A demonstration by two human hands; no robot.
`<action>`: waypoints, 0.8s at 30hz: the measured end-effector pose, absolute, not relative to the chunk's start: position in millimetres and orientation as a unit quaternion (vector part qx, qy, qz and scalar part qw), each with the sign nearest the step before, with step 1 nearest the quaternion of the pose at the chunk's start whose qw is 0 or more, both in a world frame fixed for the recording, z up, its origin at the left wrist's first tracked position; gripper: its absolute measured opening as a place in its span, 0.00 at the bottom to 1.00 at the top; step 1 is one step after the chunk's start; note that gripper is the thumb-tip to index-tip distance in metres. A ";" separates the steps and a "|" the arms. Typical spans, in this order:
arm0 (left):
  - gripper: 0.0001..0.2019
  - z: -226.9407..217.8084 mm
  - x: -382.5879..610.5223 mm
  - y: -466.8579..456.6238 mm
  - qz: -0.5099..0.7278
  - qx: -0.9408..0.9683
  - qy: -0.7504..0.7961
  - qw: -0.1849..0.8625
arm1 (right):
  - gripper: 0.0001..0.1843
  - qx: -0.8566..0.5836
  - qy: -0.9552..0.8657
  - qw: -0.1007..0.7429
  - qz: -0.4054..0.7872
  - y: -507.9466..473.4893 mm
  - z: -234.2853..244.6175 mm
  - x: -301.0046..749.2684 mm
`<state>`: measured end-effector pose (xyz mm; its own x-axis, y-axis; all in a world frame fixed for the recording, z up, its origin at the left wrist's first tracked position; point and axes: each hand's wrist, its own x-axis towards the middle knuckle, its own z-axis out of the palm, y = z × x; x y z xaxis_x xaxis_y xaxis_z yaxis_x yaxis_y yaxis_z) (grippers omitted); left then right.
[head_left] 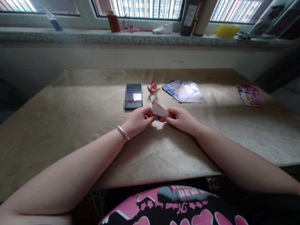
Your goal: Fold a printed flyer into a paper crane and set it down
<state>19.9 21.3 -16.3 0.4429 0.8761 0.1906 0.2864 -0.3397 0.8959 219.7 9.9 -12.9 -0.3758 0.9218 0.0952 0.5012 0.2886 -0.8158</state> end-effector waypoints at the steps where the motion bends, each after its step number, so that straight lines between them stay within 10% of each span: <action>1: 0.10 -15.6 20.2 21.1 0.352 0.747 0.393 0.405 | 0.11 -0.477 -0.745 0.297 0.359 9.3 -12.7 218.7; 24: 0.11 -9.9 17.3 17.5 0.331 0.811 0.381 0.296 | 0.07 -0.480 -0.772 0.340 0.243 0.8 -3.2 215.9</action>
<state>17.3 17.5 -9.9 0.4905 0.8141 0.3108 0.4225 -0.5341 0.7323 215.9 0.8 -3.2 -0.3084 0.9053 0.2922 0.5748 0.4221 -0.7010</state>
